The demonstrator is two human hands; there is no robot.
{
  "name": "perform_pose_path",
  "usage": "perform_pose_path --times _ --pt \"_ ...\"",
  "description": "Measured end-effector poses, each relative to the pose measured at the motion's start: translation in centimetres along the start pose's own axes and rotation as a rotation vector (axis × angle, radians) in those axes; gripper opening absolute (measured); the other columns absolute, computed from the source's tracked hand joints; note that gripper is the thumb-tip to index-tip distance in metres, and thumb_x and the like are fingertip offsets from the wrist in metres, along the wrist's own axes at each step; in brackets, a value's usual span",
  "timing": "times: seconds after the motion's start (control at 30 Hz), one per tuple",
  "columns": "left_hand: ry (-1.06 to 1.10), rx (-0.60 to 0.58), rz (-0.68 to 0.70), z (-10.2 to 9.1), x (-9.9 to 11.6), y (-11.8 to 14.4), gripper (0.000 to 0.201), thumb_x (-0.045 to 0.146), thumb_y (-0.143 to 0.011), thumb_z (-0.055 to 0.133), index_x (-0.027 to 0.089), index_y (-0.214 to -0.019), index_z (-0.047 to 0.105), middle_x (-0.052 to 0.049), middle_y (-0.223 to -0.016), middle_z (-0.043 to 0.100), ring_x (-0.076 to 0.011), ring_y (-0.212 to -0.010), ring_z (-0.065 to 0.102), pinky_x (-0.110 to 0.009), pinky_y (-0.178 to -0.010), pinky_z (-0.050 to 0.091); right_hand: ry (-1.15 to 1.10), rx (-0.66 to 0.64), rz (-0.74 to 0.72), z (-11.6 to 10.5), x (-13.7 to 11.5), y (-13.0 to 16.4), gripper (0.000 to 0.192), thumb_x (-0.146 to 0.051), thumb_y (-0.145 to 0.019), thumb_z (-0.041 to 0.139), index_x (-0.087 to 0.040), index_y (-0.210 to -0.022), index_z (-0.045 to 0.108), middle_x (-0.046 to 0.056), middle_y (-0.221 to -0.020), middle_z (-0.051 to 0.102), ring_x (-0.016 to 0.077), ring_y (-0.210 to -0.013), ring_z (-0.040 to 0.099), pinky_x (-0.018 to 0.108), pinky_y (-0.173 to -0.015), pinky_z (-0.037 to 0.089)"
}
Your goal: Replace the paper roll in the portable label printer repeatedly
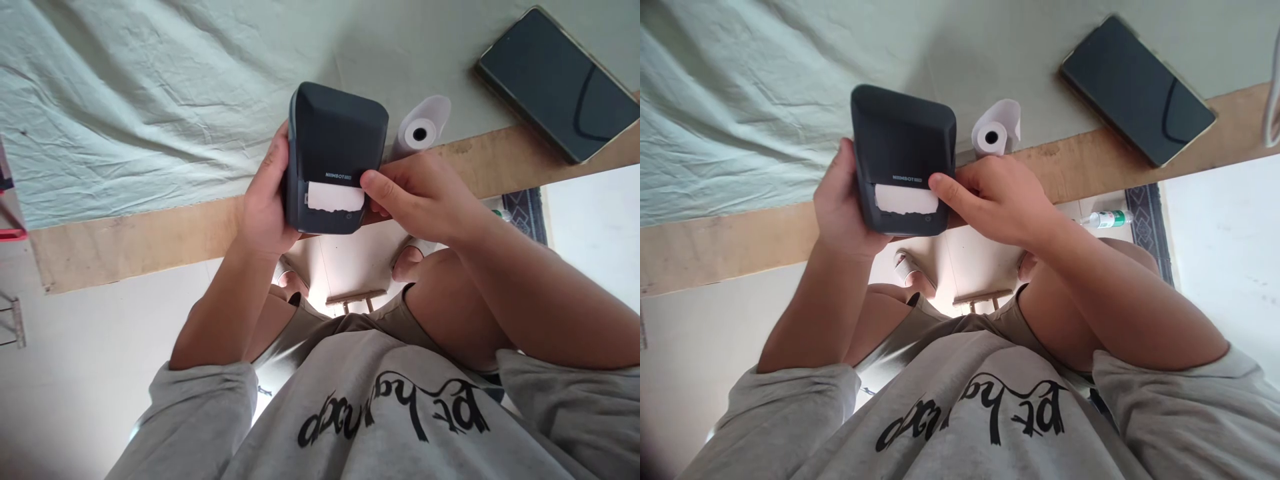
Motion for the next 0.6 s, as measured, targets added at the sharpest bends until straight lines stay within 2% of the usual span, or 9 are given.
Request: perform_pose_path --times 0.13,0.27,0.33,0.43,0.6 --pt "0.059 0.042 0.000 -0.4 -0.1 0.1 0.049 0.054 -0.082 0.031 0.017 -0.099 0.059 -0.004 -0.089 0.063 -0.0165 -0.090 0.060 -0.030 -0.083 0.049 0.055 -0.047 0.092 0.1 0.4 0.2 0.056 -0.057 -0.083 0.031 -0.011 -0.063 0.055 0.003 -0.057 0.052 0.0032 -0.052 0.039 0.021 -0.055 0.025" --pt "0.130 0.070 0.077 -0.6 0.6 0.0 0.026 0.036 -0.080 0.043 0.015 -0.072 0.056 0.000 -0.066 0.057 -0.0092 -0.066 0.053 -0.023 -0.066 0.046 0.146 -0.044 0.089 0.2 0.3 0.3 0.056 -0.060 -0.081 0.032 -0.012 -0.061 0.054 0.003 -0.053 0.048 0.0031 -0.050 0.032 0.022 -0.055 0.022" --pt "0.176 0.067 0.112 -0.7 0.8 0.0 0.024 0.029 -0.080 0.042 0.014 -0.063 0.051 0.001 -0.058 0.051 -0.0066 -0.058 0.048 -0.021 -0.059 0.042 0.167 -0.046 0.078 0.2 0.1 0.4 0.056 -0.060 -0.081 0.032 -0.012 -0.060 0.053 0.002 -0.053 0.046 0.0030 -0.050 0.030 0.022 -0.055 0.021" --pt "0.228 0.053 0.152 -0.6 1.1 -0.1 0.024 0.025 -0.080 0.041 0.014 -0.060 0.048 0.002 -0.057 0.047 -0.0045 -0.053 0.043 -0.019 -0.053 0.037 0.168 -0.050 0.063 0.2 0.0 0.4 0.054 -0.059 -0.080 0.033 -0.013 -0.059 0.052 0.002 -0.052 0.045 0.0031 -0.049 0.029 0.023 -0.055 0.021" --pt "0.243 0.047 0.155 -0.6 1.1 -0.1 0.019 0.022 -0.080 0.040 0.012 -0.068 0.051 0.002 -0.061 0.044 -0.0041 -0.055 0.044 -0.019 -0.056 0.039 0.171 -0.044 0.058 0.2 0.0 0.3 0.052 -0.059 -0.078 0.036 -0.014 -0.060 0.052 0.001 -0.051 0.045 0.0031 -0.048 0.029 0.022 -0.054 0.022"
Point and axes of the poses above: each hand's wrist, its own y-axis away from the middle knuckle, its own z-axis out of the palm, x = y × z, the point moved 9 cm from there along -y, towards the middle knuckle
